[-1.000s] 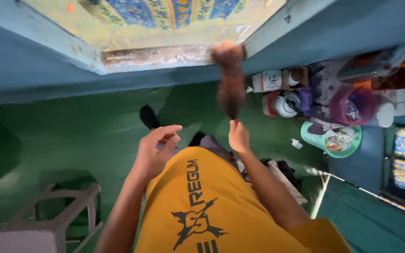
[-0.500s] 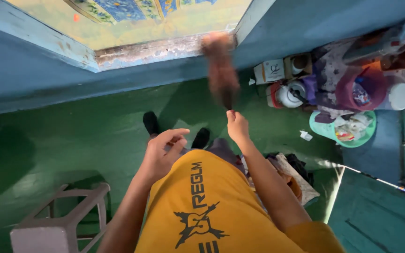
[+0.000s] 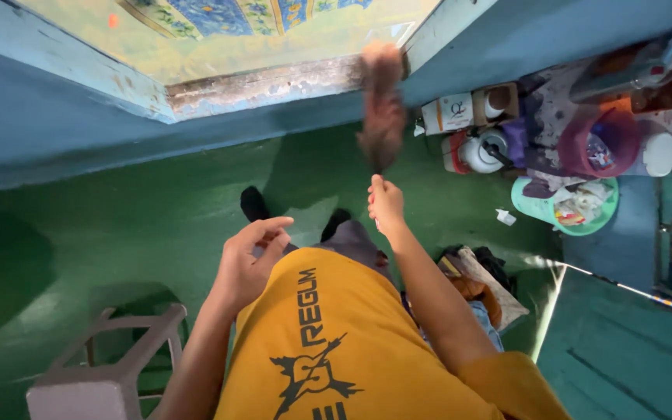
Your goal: Dusting a window frame and curtains using a feather duster
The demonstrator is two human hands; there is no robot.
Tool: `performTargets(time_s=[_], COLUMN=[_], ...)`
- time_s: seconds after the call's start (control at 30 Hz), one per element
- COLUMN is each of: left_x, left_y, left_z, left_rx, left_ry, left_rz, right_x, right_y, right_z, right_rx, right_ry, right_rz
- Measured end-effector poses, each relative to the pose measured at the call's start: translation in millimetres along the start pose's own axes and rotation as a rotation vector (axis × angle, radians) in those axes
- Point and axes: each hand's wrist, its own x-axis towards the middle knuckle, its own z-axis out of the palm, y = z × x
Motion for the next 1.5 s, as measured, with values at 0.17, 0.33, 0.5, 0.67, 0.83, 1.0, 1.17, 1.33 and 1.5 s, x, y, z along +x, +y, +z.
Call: performTargets(time_s=[0.17,0.33,0.5,0.67,0.83,1.0,1.17,1.33,1.5], left_x=[15.0,33.9,47.8,63.4,80.9,98.3,107.8,116.7,127.4], left_y=[-13.4,-15.3,-31.7,-50.9,-55.5,-61.9,-73.9,-92.7,-93.7], left_z=[-35.4,-71.4,-100.6,-133.9,-161.2,-179.7,-190.0,-185.2,-188.9], left_rx=[-0.038,-0.105,-0.115,-0.100,-0.096,-0.086,-0.094,-0.128,-0.106], left_ry=[0.005,-0.013,-0.031,-0.079,-0.118,-0.169,-0.234,-0.246,-0.310], left_rz=[0.046,0.072,0.086,0.125,0.131,0.192,0.244,0.206,0.164], right_x=[-29.1,-39.3,-33.6,-54.8,-46.5,-62.0,-89.5,-107.7,-128.4], right_y=[-28.2,-30.5,-25.0,-33.4,-19.3,-28.9,-39.1,-80.4,-95.2], right_z=[23.1,51.0,78.3,114.4,122.8,112.5,67.0,14.6,30.4], right_rx=[-0.013,-0.240,-0.457,-0.441,-0.611,-0.479,-0.323,-0.453,-0.408], right_ry=[-0.008,0.009,-0.032,-0.106,-0.144,0.113,0.628,0.850,0.787], right_rz=[0.020,-0.047,-0.135,-0.110,-0.129,-0.166,-0.554,-0.674,-0.602])
